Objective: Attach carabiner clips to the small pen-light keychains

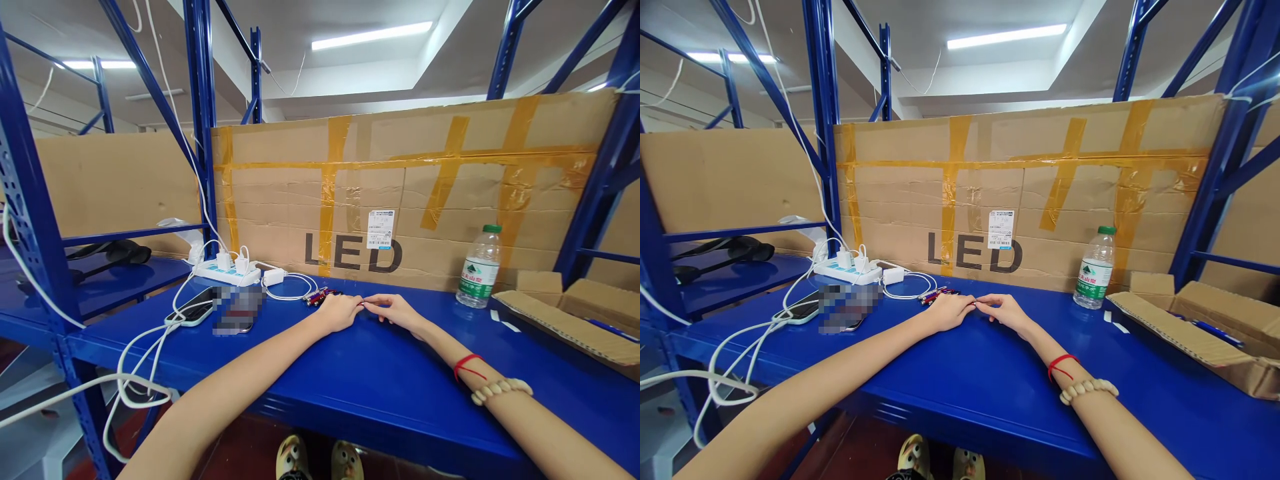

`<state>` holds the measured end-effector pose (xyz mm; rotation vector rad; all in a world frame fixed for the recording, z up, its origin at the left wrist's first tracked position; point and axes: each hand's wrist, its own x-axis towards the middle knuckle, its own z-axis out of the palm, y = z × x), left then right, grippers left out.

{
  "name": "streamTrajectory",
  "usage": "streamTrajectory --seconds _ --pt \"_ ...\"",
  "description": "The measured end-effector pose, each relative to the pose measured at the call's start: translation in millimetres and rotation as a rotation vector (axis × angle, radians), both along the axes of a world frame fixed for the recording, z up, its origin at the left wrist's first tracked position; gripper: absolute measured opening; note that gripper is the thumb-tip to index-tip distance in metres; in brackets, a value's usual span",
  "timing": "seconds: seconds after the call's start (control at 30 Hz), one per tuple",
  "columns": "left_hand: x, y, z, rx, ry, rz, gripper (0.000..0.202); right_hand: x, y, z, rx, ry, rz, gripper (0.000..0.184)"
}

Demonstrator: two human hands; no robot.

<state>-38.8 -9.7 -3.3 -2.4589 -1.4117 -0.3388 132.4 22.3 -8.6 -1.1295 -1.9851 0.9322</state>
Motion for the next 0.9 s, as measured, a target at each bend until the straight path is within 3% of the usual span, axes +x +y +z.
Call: streamTrajectory --seconds 0.3,0.9 --pt "-4.1 2.7 -0.2 -0.030 -0.053 -0.106 0.029 0.8 -0.3 2.2 -0.040 0.044 -0.074 0.044" --pt "-4.7 3.9 2.5 -0.122 -0.150 -0.146 0.026 1.8 -5.5 6.2 -0.076 0.157 -0.032 0.039"
